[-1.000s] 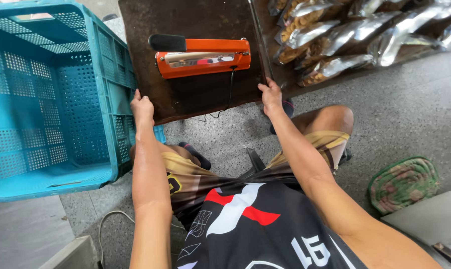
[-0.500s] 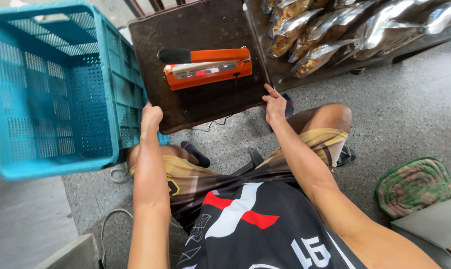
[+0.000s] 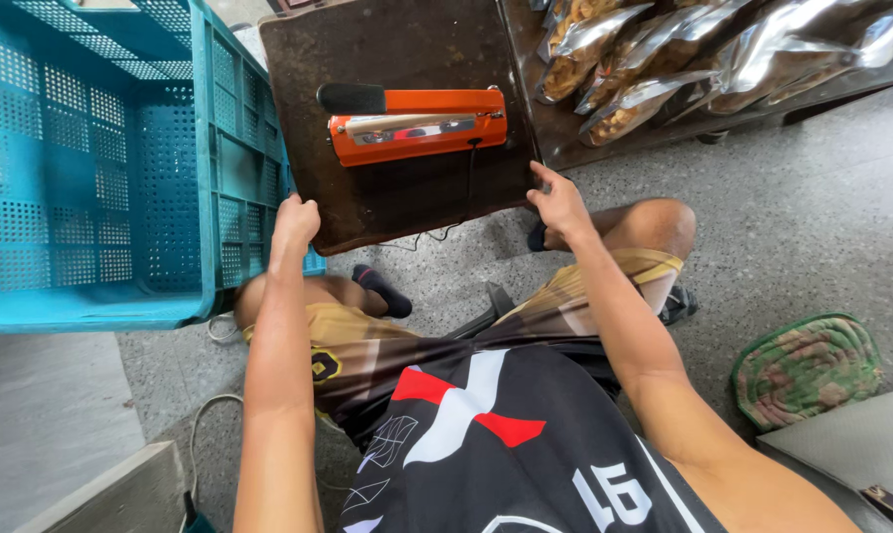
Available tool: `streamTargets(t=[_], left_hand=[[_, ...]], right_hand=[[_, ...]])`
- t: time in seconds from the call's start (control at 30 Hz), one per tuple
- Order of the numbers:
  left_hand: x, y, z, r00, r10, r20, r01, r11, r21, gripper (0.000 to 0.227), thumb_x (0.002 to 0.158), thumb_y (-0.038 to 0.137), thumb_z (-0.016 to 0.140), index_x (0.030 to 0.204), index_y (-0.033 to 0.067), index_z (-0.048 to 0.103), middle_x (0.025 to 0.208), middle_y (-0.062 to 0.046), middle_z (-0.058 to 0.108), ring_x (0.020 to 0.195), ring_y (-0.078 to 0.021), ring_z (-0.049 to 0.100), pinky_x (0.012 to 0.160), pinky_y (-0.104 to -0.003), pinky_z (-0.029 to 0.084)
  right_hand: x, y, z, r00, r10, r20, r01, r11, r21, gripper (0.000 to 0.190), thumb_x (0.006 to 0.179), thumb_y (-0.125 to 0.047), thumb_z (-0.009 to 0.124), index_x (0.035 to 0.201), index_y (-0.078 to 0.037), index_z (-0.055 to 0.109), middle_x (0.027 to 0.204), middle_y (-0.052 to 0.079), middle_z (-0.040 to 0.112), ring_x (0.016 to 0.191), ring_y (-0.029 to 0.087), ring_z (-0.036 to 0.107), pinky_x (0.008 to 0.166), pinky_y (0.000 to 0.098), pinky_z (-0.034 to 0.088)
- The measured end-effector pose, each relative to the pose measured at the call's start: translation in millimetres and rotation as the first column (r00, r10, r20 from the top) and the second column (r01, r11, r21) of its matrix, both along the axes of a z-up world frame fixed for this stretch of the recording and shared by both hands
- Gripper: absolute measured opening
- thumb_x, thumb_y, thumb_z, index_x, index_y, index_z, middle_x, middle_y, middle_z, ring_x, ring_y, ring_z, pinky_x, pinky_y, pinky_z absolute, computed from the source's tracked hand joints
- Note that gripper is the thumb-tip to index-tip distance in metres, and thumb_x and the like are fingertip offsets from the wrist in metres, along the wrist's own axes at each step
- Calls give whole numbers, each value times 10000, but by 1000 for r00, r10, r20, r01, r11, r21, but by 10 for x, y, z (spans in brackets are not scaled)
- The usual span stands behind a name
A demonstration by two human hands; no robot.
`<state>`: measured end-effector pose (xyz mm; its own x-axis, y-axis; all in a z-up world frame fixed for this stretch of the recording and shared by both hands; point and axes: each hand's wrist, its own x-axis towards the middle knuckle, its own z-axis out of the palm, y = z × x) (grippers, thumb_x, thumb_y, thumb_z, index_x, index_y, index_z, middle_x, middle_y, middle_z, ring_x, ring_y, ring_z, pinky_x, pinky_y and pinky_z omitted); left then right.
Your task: The person sits and repeatedly picks clear plastic bags filled with snacks from a blue crate. They place each bag into an orange handheld heat sealer to seal the top, then drop the sealed bag into the crate.
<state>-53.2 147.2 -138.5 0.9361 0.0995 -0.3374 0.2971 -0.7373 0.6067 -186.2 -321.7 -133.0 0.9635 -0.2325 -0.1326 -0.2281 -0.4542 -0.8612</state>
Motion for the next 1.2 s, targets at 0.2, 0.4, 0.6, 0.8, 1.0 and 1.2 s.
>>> streamTargets(t=[0.2,0.4,0.6,0.8,1.0,1.2], left_hand=[[-343,-566,453,953,-13,303,5,1000,27,610,939,252,664,1440,-62,514,1266,-336,624,1191,-461,600,1033,-466,478],[-877,-1498,1058,905,-48,422,199,926,-321,539,924,204,726,1406,5,592,1411,-202,613,1315,-336,589,1128,-404,442],[-1172,-1885,1273,852,-103,513,327,870,-369,456,944,202,730,1360,31,657,1380,-168,657,1306,-306,631,1134,-385,495],[-1223,-1837,1307,800,-247,547,522,737,-430,746,906,384,813,1501,45,517,1541,-194,498,1444,-346,493,1205,-447,414],[-1136,-1613,1208,831,-468,302,497,378,-782,1100,811,508,817,1661,92,257,1625,-178,396,1492,-298,399,1200,-474,327],[-1212,-1333,955,882,-461,100,211,195,-958,974,802,394,892,1557,25,399,1408,-104,584,1286,-217,565,1073,-415,492]], right_hand=[[-206,-704,1394,918,187,350,106,735,-670,220,1031,-75,711,1219,-186,741,1283,86,721,1185,279,644,1001,388,549],[81,-1224,1919,878,397,266,79,429,-900,359,883,-135,789,1237,-178,750,1228,55,685,1166,310,565,993,467,464],[299,-1216,2049,791,517,328,102,417,-903,67,1031,-215,756,1008,-212,819,1060,-65,755,1140,261,593,983,434,448],[22,-918,2682,802,559,212,-134,514,-847,124,1186,-181,701,1116,-190,803,1062,-13,795,808,144,710,780,362,549],[358,-195,2840,804,586,-100,-545,660,-518,199,1042,-223,660,1203,-208,775,901,55,781,697,177,702,622,355,597],[920,572,2340,712,702,-11,-636,639,-433,279,1019,-280,697,1244,-118,733,1024,133,772,867,263,749,784,382,587]])
